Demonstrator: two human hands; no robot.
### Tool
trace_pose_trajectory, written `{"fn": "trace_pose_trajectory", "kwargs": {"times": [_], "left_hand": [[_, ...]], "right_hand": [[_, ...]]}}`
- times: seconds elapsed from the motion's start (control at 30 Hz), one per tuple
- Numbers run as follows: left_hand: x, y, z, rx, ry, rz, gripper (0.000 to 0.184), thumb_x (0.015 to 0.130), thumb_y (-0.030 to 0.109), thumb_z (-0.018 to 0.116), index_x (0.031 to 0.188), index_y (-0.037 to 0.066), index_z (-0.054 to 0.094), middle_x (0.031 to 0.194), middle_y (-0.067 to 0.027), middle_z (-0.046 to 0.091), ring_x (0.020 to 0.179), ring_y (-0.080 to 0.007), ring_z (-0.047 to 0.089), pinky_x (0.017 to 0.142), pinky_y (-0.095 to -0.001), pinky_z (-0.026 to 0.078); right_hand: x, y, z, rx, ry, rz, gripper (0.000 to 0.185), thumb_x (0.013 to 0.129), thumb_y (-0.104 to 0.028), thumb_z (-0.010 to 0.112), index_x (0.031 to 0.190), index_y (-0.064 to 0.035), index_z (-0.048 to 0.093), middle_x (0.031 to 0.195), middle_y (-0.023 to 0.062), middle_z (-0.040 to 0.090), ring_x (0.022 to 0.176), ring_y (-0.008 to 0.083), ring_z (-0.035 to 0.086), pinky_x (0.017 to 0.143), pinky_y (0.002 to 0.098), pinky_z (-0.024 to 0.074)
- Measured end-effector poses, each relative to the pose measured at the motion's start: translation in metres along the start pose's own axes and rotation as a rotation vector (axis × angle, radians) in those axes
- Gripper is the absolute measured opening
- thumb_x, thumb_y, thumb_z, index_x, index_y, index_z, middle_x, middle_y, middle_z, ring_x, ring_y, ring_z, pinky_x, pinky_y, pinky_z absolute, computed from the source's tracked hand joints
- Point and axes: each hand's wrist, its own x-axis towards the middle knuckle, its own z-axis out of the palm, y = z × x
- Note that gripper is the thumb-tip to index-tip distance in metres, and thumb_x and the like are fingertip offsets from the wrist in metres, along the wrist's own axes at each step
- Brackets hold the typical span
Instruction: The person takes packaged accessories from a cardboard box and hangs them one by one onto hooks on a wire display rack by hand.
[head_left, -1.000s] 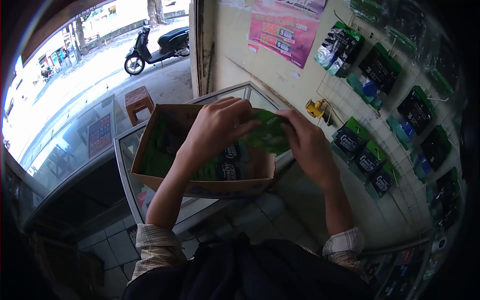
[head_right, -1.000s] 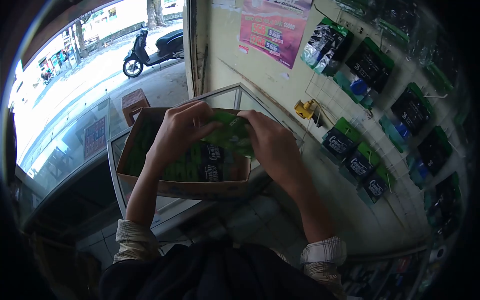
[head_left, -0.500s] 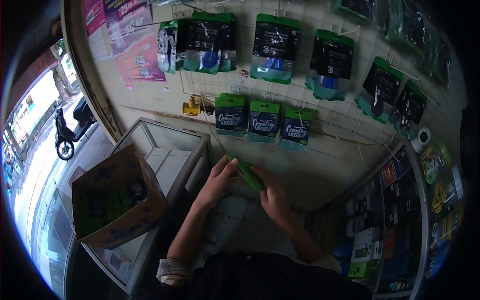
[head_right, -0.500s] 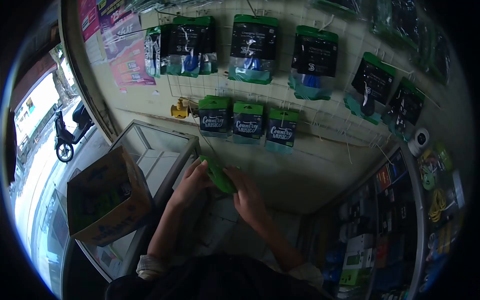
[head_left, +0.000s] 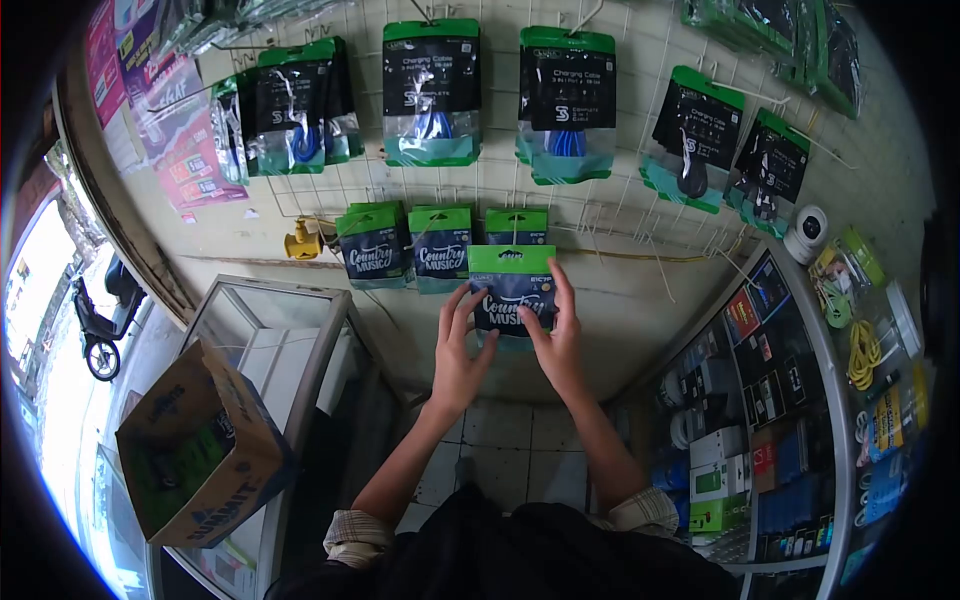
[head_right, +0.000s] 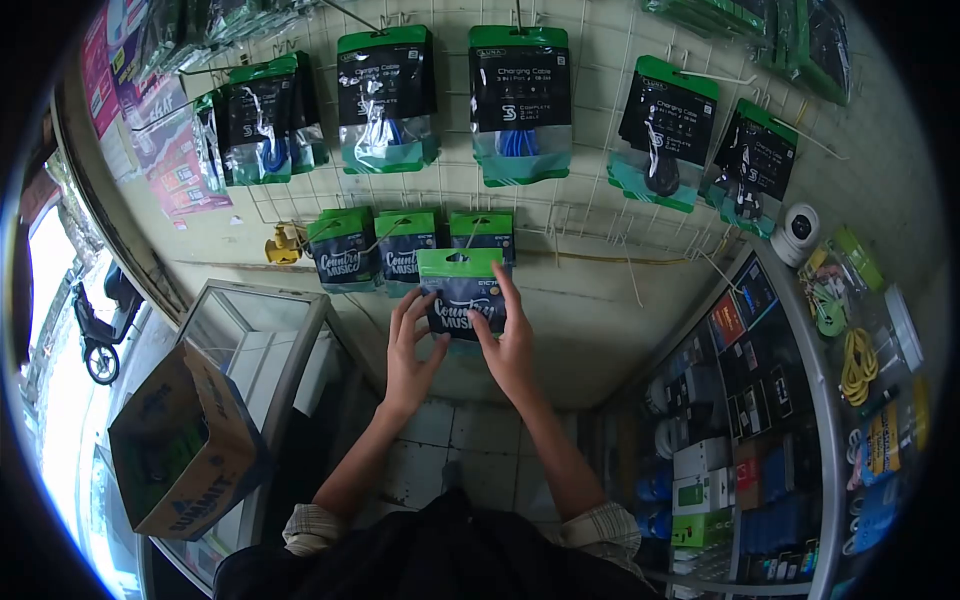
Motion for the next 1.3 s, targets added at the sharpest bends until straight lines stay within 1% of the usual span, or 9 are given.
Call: {"fn": "trace_pose_trajectory", "kwargs": {"times": [0.1,0.17,0.23,0.37,0.6,0.8,0.87,1.07,1.3], "left_hand": [[0.007,-0.020,0.011,0.021,-0.010,-0.009,0.059,0.079,0.001,0.063,0.132,0.008,0.041,0.139,-0.0160,0.034,0.118,-0.0337,0.045,0.090,-0.0394,0.044],[0.013,-0.037,0.021,0.078,-0.025,0.022,0.062,0.078,0.002,0.063,0.135,0.007,0.038,0.140,-0.0166,0.033,0.119,-0.0350,0.043,0.093,-0.0409,0.041],[0.020,-0.056,0.030,0.198,-0.084,0.082,0.070,0.076,0.003,0.064,0.138,0.004,0.032,0.144,-0.0190,0.026,0.120,-0.0394,0.038,0.099,-0.0449,0.034],[0.034,-0.084,0.052,0.306,-0.117,0.096,0.073,0.074,0.004,0.065,0.138,0.002,0.031,0.145,-0.0225,0.019,0.118,-0.0451,0.035,0.097,-0.0480,0.035],[0.044,-0.093,0.070,0.312,-0.155,0.061,0.075,0.073,0.003,0.065,0.139,0.000,0.029,0.145,-0.0243,0.016,0.115,-0.0459,0.035,0.098,-0.0498,0.034],[0.030,-0.077,0.058,0.384,-0.095,0.089,0.076,0.073,0.006,0.066,0.139,0.001,0.028,0.145,-0.0253,0.014,0.119,-0.0471,0.030,0.100,-0.0514,0.032],[0.011,-0.070,0.039,0.383,-0.157,0.085,0.074,0.074,0.007,0.066,0.138,0.002,0.030,0.144,-0.0254,0.015,0.122,-0.0473,0.028,0.101,-0.0515,0.031],[-0.068,-0.043,-0.030,0.481,-0.179,-0.067,0.066,0.074,0.008,0.065,0.134,0.004,0.038,0.143,-0.0241,0.019,0.125,-0.0454,0.027,0.102,-0.0507,0.030],[-0.115,0.028,-0.156,0.723,0.116,-0.220,0.056,0.072,0.006,0.068,0.125,0.010,0.050,0.139,-0.0165,0.032,0.127,-0.0387,0.031,0.103,-0.0471,0.031]], "right_hand": [[0.013,0.014,0.002,-0.136,-0.065,-0.079,0.057,0.084,-0.007,0.062,0.136,-0.0024,0.037,0.143,0.0190,0.034,0.127,0.0284,0.041,0.100,0.0349,0.0367],[0.019,0.040,0.008,-0.194,0.027,-0.142,0.057,0.083,-0.007,0.063,0.135,-0.0059,0.041,0.131,0.0177,0.045,0.118,0.0299,0.047,0.097,0.0362,0.0391],[0.027,0.056,0.008,-0.273,0.024,-0.115,0.059,0.082,-0.006,0.064,0.136,-0.0081,0.040,0.125,0.0168,0.045,0.111,0.0300,0.049,0.094,0.0370,0.0405],[0.047,0.083,0.011,-0.461,0.089,-0.135,0.069,0.076,0.001,0.065,0.139,-0.0120,0.037,0.113,0.0127,0.039,0.104,0.0264,0.045,0.092,0.0354,0.0399],[0.062,0.105,0.011,-0.496,0.056,-0.095,0.076,0.073,0.007,0.065,0.140,-0.0138,0.034,0.121,0.0165,0.029,0.110,0.0297,0.040,0.093,0.0374,0.0392],[0.022,0.093,0.010,-0.638,0.092,-0.082,0.070,0.077,0.000,0.064,0.139,-0.0101,0.033,0.126,0.0207,0.029,0.115,0.0341,0.036,0.096,0.0411,0.0351],[-0.013,0.093,0.014,-0.611,0.095,-0.042,0.060,0.082,-0.006,0.061,0.136,-0.0047,0.035,0.129,0.0258,0.030,0.120,0.0396,0.033,0.098,0.0478,0.0309],[-0.125,0.087,0.082,-0.310,-0.163,0.074,0.046,0.087,-0.013,0.055,0.128,-0.0008,0.040,0.123,0.0223,0.036,0.114,0.0372,0.039,0.096,0.0449,0.0337],[-0.124,-0.004,0.167,0.128,-0.616,-0.035,0.034,0.086,-0.005,0.054,0.120,-0.0062,0.049,0.120,0.0186,0.039,0.106,0.0314,0.048,0.092,0.0388,0.0391]]}}
